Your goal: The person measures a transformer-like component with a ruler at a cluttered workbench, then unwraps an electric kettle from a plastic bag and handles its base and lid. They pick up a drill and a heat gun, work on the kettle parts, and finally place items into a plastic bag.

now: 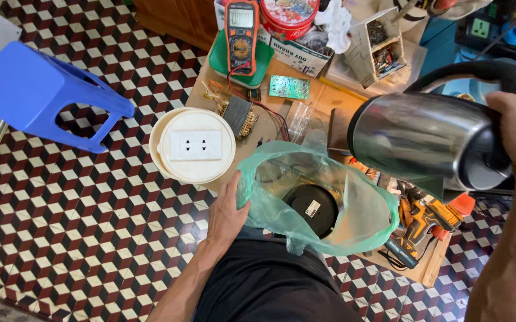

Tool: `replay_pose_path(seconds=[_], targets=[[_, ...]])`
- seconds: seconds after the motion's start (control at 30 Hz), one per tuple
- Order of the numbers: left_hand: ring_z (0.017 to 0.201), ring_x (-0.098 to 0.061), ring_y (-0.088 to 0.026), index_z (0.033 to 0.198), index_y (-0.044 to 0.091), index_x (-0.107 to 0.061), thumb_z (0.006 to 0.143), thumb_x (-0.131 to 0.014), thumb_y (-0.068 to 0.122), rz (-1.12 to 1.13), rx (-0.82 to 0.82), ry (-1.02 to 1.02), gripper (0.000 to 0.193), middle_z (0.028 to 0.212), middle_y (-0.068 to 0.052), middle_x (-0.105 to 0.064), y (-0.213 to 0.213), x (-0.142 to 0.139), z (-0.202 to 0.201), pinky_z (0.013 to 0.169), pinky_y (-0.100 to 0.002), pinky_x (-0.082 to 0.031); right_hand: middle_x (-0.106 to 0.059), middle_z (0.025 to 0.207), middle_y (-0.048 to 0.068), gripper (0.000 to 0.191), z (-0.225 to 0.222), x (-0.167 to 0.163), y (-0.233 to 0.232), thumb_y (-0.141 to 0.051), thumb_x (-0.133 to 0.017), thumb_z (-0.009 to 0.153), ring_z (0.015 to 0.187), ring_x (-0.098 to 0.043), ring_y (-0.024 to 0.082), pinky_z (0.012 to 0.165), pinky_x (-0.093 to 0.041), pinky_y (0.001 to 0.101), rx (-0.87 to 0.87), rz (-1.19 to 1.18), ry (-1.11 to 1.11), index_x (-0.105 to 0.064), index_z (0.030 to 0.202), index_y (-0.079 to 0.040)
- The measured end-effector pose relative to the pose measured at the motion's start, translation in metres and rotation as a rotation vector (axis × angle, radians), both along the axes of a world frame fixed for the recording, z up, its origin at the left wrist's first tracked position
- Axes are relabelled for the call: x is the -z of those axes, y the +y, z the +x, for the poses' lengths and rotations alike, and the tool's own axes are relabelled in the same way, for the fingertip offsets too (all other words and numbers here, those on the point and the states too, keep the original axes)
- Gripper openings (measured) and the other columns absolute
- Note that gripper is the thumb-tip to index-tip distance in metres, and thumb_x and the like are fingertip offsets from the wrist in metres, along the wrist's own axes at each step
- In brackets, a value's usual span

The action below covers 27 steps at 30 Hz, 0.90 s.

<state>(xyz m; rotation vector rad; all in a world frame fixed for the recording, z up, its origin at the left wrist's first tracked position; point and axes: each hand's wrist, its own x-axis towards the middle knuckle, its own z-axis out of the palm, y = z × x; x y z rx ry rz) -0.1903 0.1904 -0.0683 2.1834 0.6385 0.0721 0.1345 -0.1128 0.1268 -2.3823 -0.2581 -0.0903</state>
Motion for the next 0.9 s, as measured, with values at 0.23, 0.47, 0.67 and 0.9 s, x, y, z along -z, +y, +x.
replay_pose_path(seconds=[0.23, 0.47, 0.67, 0.9], targets=[[0.125, -0.056, -0.042, 0.149, 0.001, -0.038, 0.082, -0.08, 0.022, 0.054, 0.02, -0.173, 0.082, 0.139, -0.024, -0.054, -0.005, -0.044, 0.013, 0.102, -0.048, -0.047, -0.073, 0.102, 0.025, 0.048, 0.051, 0.009, 0.027, -0.035, -0.075, 0.085, 0.09, -0.071, 0.041, 0.085, -0.054, 0.0483, 0.183, -0.564, 0.102, -0.073, 0.13, -0.02], [0.129, -0.056, -0.041, 0.139, 0.002, -0.054, 0.088, -0.076, 0.021, 0.223, 0.105, -0.475, 0.059, 0.14, -0.021, -0.057, -0.029, -0.085, 0.019, 0.109, -0.049, -0.045, -0.07, 0.106, 0.031, 0.05, 0.058, 0.021, 0.029, -0.046, -0.069, 0.09, 0.1, -0.066, 0.048, 0.091, -0.051, 0.0519, 0.189, -0.467, 0.079, -0.075, 0.127, -0.014], [0.115, -0.067, -0.036, 0.123, 0.003, -0.067, 0.095, -0.07, 0.018, 0.047, 0.397, -0.532, 0.032, 0.122, -0.017, -0.072, -0.065, -0.083, 0.065, 0.102, -0.048, -0.05, -0.069, 0.118, 0.028, 0.057, 0.005, -0.011, 0.025, -0.044, -0.06, 0.105, 0.104, -0.068, 0.039, 0.093, -0.049, 0.0479, 0.205, -0.171, -0.11, -0.06, 0.141, 0.0], [0.102, -0.069, -0.04, 0.13, 0.01, -0.063, 0.107, -0.053, 0.03, -0.063, 0.678, 0.146, 0.032, 0.108, -0.019, -0.073, -0.104, -0.021, 0.112, 0.089, -0.049, -0.053, -0.071, 0.106, 0.013, 0.03, -0.19, 0.058, 0.04, -0.01, -0.052, 0.096, 0.089, -0.072, 0.028, 0.081, -0.057, 0.0371, -0.17, 0.013, 0.263, -0.066, 0.122, -0.007]])
